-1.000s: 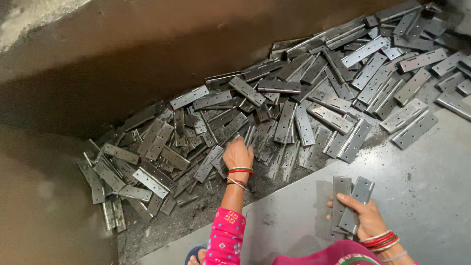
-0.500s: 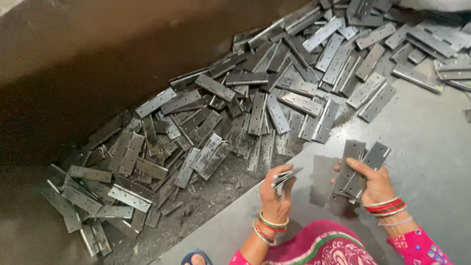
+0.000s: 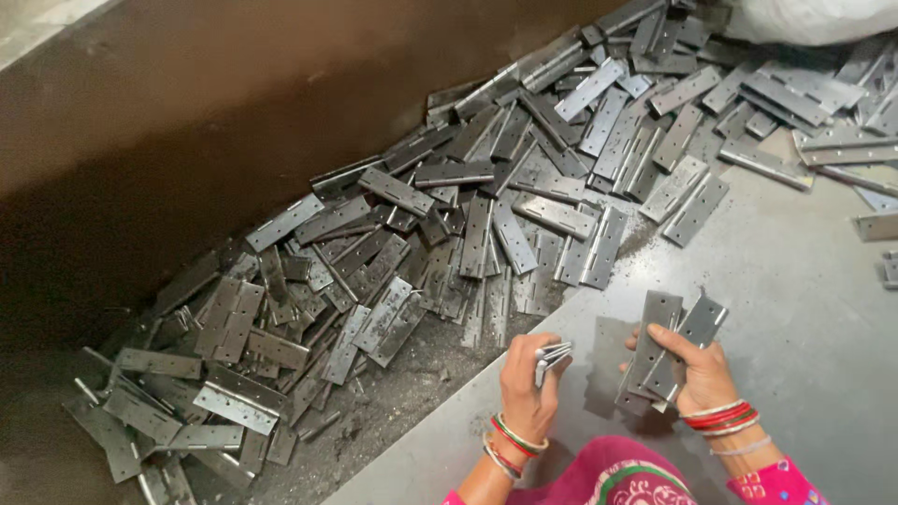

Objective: The person picks up metal hinges one by one from a large pile on the floor and stacks them together in their hand.

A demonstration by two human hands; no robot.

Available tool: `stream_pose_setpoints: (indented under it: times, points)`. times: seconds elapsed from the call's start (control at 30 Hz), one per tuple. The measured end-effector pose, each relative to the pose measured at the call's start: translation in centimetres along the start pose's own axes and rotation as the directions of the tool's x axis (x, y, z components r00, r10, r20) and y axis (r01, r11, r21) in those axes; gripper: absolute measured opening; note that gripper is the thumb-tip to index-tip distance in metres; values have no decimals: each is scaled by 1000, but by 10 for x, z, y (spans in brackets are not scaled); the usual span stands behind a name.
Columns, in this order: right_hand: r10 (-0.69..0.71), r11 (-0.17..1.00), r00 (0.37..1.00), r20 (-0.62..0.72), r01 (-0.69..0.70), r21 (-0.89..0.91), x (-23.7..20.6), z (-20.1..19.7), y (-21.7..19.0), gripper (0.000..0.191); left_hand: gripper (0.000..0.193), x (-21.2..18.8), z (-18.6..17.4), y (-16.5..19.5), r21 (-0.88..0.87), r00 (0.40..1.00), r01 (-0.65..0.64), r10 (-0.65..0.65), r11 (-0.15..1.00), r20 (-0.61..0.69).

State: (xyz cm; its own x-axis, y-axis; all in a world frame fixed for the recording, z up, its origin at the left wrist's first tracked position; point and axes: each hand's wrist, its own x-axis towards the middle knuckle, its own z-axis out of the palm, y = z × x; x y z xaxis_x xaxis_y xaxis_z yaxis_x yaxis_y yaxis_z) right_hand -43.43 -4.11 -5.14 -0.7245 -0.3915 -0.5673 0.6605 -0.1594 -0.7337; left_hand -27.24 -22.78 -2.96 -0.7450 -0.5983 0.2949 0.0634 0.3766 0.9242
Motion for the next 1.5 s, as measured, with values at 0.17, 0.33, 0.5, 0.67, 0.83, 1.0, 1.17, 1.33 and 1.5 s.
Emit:
stream_pose_setpoints:
  times: [0.17,0.33,0.5,0.67,0.83,1.0,1.17,1.33,1.5]
  points:
    - [-17,1000,1000,12,17,3,6,3,-1,28,30,6,7,-3,173,989,-37,11,984,148]
    - [15,1000,999,-50,-15,-2,1,1,-4,29,31,6,16,-4,92,998,-45,41,995,45]
    - [-26,1000,999,-47,26,2,2,-4,-7,30,28,8,28,-1,-19,998,69,-69,997,15]
    - [-28,999,998,-54,29,19,8,-17,-5,28,34,6,36,-7,153,979,-88,57,984,196]
    - [9,999,998,-58,-6,46,9,-24,-7,28,31,3,45,-21,84,992,-125,127,989,-16]
    - [-17,999,997,-69,19,36,13,-27,-6,31,26,13,55,-27,118,993,75,-86,990,84]
    - [85,994,995,53,-89,71,24,-50,-6,34,30,24,81,4,-73,842,464,-413,883,347]
    - [252,888,941,228,-318,332,15,-87,-8,40,34,24,135,61,125,927,143,-178,982,331]
    - [242,869,970,-3,-215,445,5,-141,-43,38,30,28,139,51,274,936,157,-232,949,265]
